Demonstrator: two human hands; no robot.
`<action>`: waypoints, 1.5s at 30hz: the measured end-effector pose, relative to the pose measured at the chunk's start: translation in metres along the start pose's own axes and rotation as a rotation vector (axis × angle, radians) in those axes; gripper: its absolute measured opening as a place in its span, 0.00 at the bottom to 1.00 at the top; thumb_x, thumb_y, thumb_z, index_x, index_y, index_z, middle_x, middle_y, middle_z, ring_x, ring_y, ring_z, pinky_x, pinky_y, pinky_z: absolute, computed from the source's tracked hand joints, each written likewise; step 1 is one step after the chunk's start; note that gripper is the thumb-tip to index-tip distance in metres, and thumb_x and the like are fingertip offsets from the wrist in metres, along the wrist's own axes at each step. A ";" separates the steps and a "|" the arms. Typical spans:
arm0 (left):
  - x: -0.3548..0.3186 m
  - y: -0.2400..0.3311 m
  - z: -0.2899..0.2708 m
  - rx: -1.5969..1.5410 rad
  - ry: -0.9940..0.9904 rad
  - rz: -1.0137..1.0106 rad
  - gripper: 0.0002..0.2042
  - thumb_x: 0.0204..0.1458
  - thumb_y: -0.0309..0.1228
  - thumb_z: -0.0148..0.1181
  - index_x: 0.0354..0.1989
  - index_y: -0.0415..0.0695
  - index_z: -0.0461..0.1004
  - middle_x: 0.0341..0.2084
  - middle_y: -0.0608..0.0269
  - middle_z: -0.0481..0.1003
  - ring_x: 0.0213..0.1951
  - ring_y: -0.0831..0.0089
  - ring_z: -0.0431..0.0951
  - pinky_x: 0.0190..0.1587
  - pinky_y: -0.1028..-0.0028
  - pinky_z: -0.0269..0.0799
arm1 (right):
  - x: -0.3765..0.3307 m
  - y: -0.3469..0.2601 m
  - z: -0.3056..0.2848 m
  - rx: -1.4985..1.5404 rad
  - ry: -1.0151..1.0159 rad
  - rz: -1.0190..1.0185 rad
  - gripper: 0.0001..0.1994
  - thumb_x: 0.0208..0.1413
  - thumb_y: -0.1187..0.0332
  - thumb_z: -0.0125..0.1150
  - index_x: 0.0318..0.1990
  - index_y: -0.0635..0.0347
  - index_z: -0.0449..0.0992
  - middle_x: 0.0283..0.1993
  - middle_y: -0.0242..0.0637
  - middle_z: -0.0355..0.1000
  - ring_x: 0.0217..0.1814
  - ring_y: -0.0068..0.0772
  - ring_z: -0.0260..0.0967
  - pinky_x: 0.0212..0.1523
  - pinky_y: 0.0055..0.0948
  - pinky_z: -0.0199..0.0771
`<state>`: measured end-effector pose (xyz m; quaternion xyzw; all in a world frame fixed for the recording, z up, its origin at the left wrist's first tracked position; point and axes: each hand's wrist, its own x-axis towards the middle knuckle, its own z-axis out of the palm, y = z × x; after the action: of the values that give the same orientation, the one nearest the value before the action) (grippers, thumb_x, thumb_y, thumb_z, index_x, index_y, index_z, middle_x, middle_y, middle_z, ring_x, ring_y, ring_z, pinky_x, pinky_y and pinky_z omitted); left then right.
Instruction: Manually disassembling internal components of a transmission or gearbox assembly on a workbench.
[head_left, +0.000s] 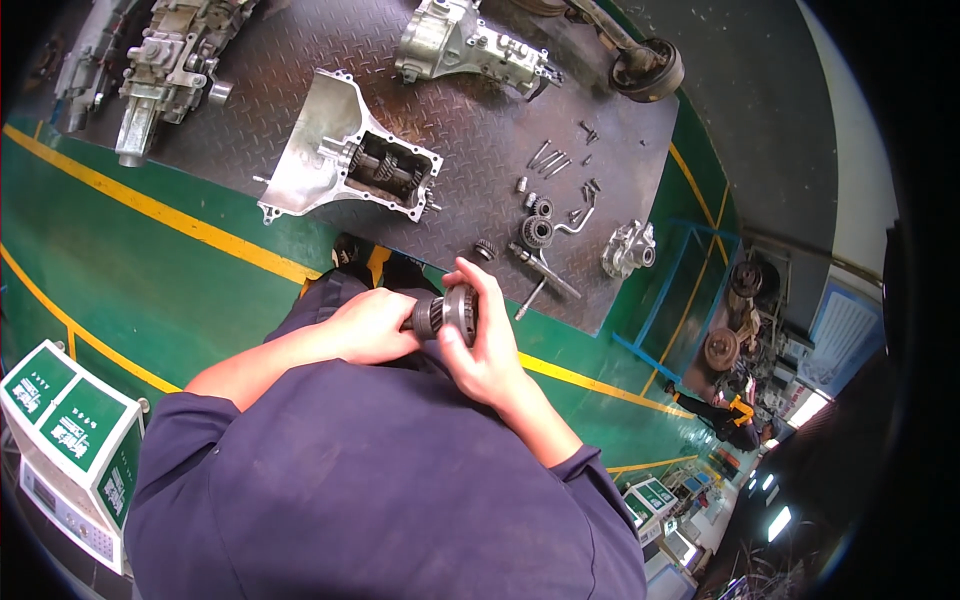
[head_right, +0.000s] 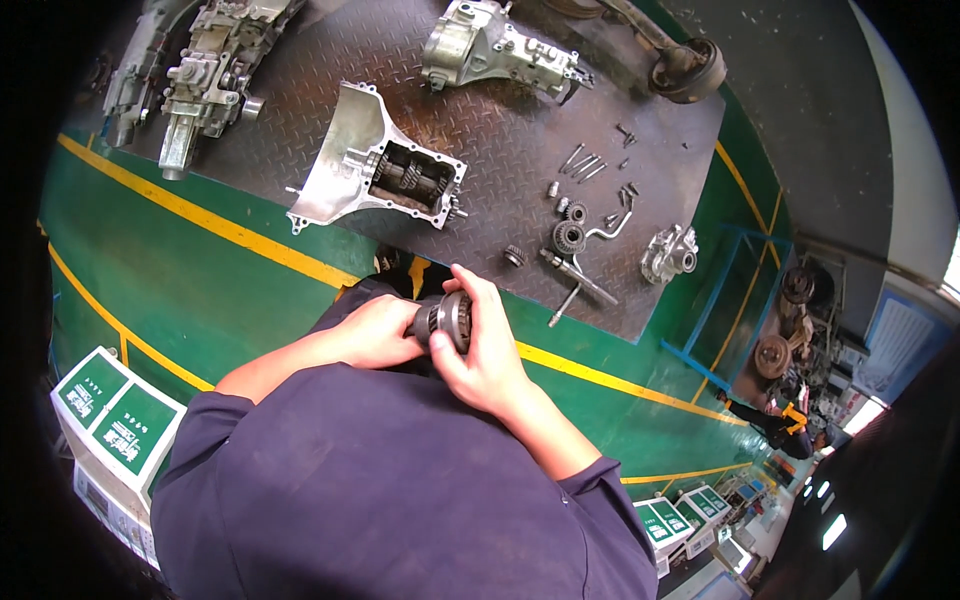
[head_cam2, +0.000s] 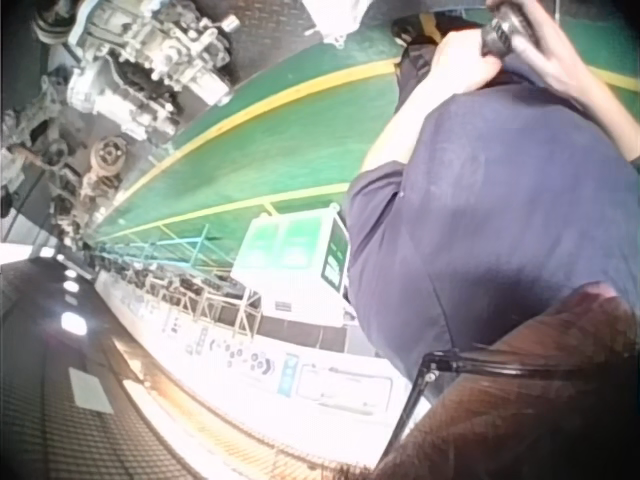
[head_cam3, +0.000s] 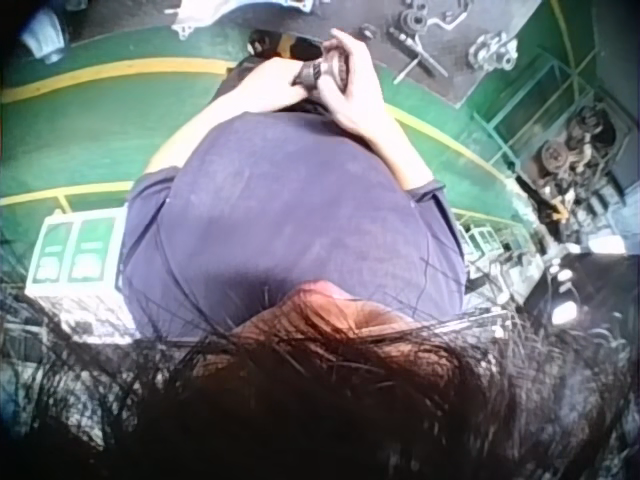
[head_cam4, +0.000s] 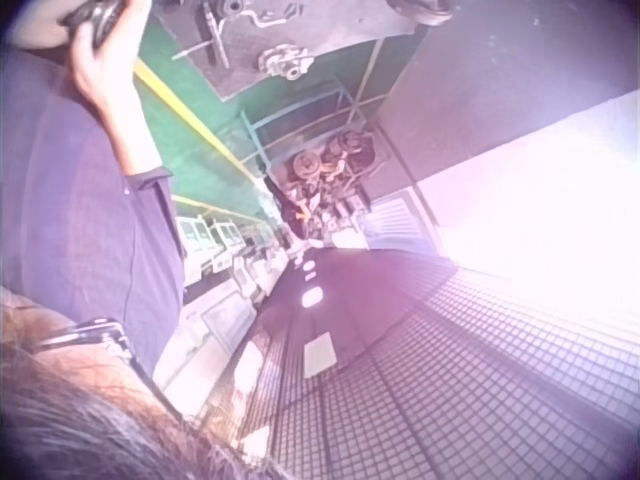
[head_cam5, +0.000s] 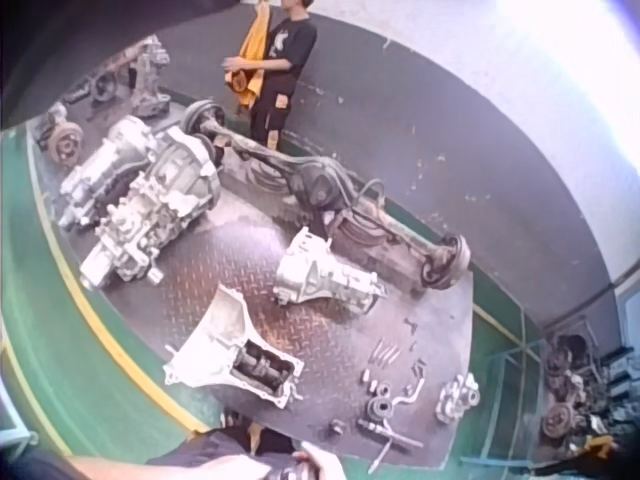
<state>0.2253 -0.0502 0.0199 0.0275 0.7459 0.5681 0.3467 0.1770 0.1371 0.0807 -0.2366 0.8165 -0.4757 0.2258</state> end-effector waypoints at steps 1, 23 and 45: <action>0.000 -0.005 0.003 0.006 0.001 0.001 0.14 0.51 0.34 0.63 0.45 0.42 0.78 0.35 0.46 0.81 0.40 0.49 0.82 0.44 0.57 0.76 | -0.001 -0.007 -0.004 0.050 -0.048 0.002 0.36 0.49 0.72 0.67 0.67 0.66 0.60 0.60 0.51 0.63 0.61 0.50 0.64 0.65 0.39 0.64; 0.025 -0.011 0.039 -0.705 -0.130 0.393 0.49 0.46 0.56 0.73 0.68 0.36 0.57 0.59 0.55 0.69 0.62 0.67 0.69 0.65 0.65 0.65 | -0.023 0.016 -0.038 0.046 -0.095 -0.315 0.49 0.43 0.67 0.79 0.72 0.63 0.54 0.67 0.51 0.63 0.73 0.55 0.58 0.74 0.48 0.54; 0.054 0.041 0.100 -0.485 0.475 0.129 0.42 0.42 0.58 0.68 0.57 0.35 0.64 0.48 0.57 0.74 0.50 0.70 0.75 0.57 0.70 0.68 | 0.034 0.356 -0.014 -0.251 0.222 0.593 0.23 0.52 0.51 0.70 0.42 0.65 0.80 0.45 0.57 0.74 0.50 0.54 0.74 0.54 0.42 0.74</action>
<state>0.2243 0.0703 0.0172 -0.1414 0.6457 0.7402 0.1233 0.0805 0.2810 -0.2330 0.0386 0.9216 -0.3079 0.2332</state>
